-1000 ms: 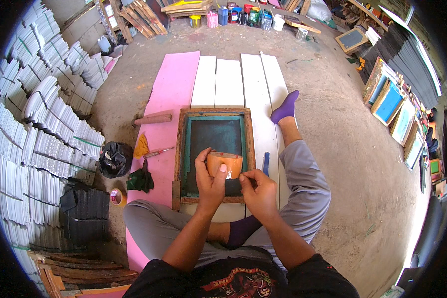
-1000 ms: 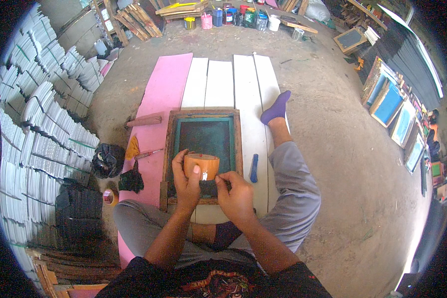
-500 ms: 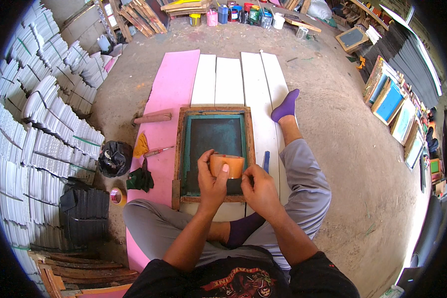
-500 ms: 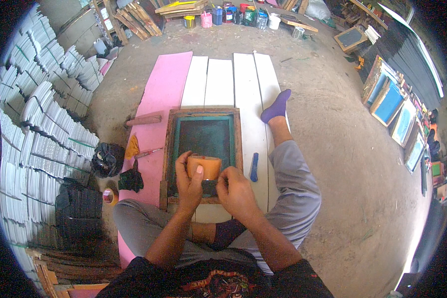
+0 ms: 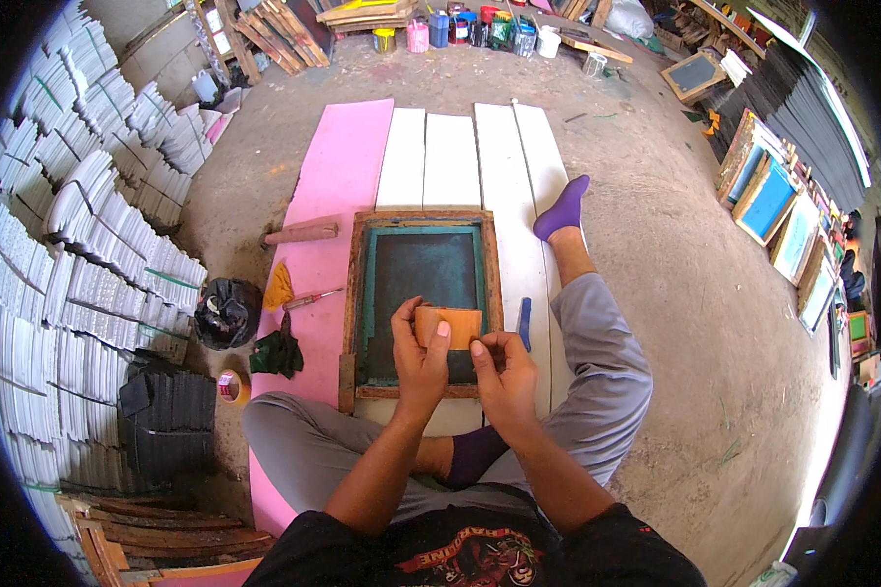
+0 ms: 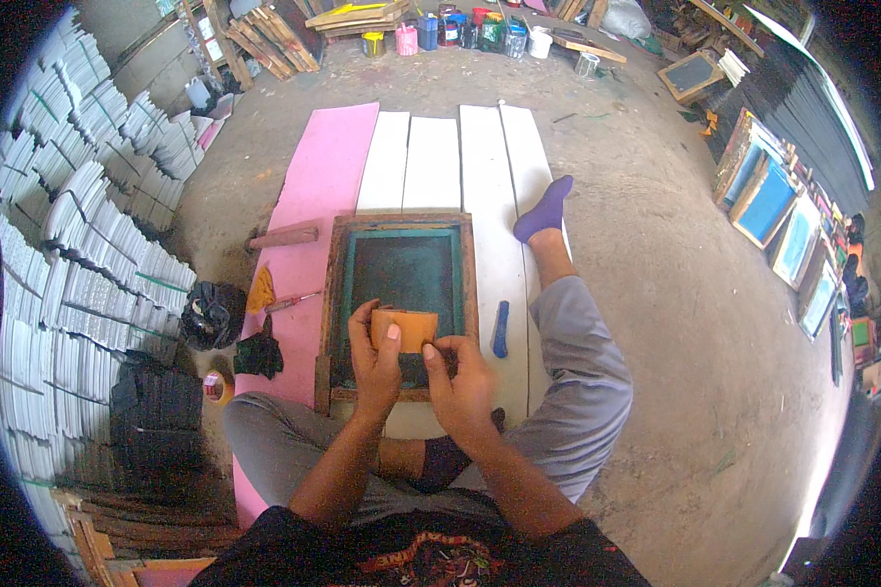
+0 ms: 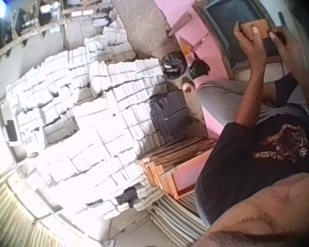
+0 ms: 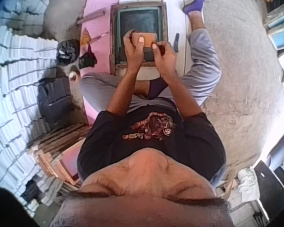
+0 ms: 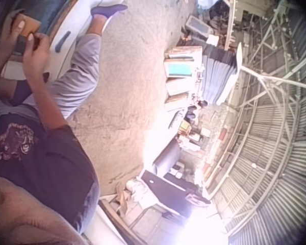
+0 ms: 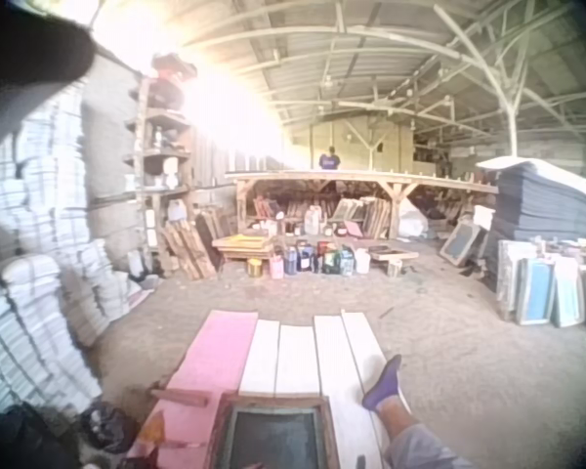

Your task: The person sits on the floor and wipes the surface of a wooden frame with a cloth, then applies masking tape along the edges of the frame. The person handles the frame, a cloth, and a roll of tape during the task.

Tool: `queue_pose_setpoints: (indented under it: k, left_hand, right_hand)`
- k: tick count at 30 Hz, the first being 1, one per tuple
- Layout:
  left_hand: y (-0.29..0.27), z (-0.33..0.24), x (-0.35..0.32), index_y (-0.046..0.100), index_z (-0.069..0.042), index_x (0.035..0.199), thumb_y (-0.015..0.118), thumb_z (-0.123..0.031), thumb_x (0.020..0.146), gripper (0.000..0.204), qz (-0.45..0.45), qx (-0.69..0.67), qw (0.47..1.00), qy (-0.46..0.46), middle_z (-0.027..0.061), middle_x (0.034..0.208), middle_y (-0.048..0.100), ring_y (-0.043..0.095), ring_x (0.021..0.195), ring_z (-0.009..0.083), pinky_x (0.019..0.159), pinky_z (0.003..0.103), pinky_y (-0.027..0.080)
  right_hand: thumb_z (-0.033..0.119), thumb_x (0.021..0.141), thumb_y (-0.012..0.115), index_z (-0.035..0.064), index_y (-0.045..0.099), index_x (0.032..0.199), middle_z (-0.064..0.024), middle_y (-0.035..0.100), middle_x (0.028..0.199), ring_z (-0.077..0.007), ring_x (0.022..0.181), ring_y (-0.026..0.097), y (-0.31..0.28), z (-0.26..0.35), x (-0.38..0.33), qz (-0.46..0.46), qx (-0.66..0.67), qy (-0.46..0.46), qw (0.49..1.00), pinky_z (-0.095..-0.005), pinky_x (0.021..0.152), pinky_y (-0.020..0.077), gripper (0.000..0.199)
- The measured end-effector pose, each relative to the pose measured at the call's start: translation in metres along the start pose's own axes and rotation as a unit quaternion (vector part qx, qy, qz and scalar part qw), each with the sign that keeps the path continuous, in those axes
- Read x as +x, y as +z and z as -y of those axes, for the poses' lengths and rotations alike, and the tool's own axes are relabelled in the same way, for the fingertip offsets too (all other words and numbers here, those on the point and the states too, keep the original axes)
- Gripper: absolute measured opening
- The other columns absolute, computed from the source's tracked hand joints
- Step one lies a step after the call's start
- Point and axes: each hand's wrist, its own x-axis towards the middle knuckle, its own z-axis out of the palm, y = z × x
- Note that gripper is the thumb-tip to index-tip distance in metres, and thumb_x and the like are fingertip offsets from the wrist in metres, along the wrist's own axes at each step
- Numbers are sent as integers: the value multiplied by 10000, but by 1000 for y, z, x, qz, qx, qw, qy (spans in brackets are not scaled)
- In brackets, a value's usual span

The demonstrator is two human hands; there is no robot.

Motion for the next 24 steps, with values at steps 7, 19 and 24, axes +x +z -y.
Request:
queue_pose_setpoints:
  k: [7, 19, 24]
  left_hand:
    - [3, -6, -2, 432, 43, 1360, 603, -242, 993, 495, -17, 19, 1000, -3, 172, 1254, 533, 535, 1121, 225, 987, 356, 442]
    - [3, 4, -8, 435, 21, 1369, 579, -220, 1004, 460, -24, -39, 998, -45, 142, 1235, 523, 519, 1106, 192, 986, 339, 430]
    - [3, 5, -8, 439, 14, 1365, 575, -230, 1013, 450, -24, -61, 996, -68, 130, 1225, 522, 515, 1090, 182, 973, 328, 430]
  right_hand:
    - [184, 980, 637, -17, 612, 988, -199, 651, 878, -336, 806, 653, 10, -6, 0, -30, -43, 3, 999, -416, 721, 501, 203]
    - [125, 1049, 517, -19, 514, 979, -116, 578, 784, -182, 608, 606, -2, -18, 16, 32, -103, -76, 991, -326, 574, 522, 160]
    - [171, 1062, 519, -6, 522, 994, -84, 575, 821, -143, 655, 590, -5, -17, 18, 58, -63, -26, 996, -306, 603, 524, 190]
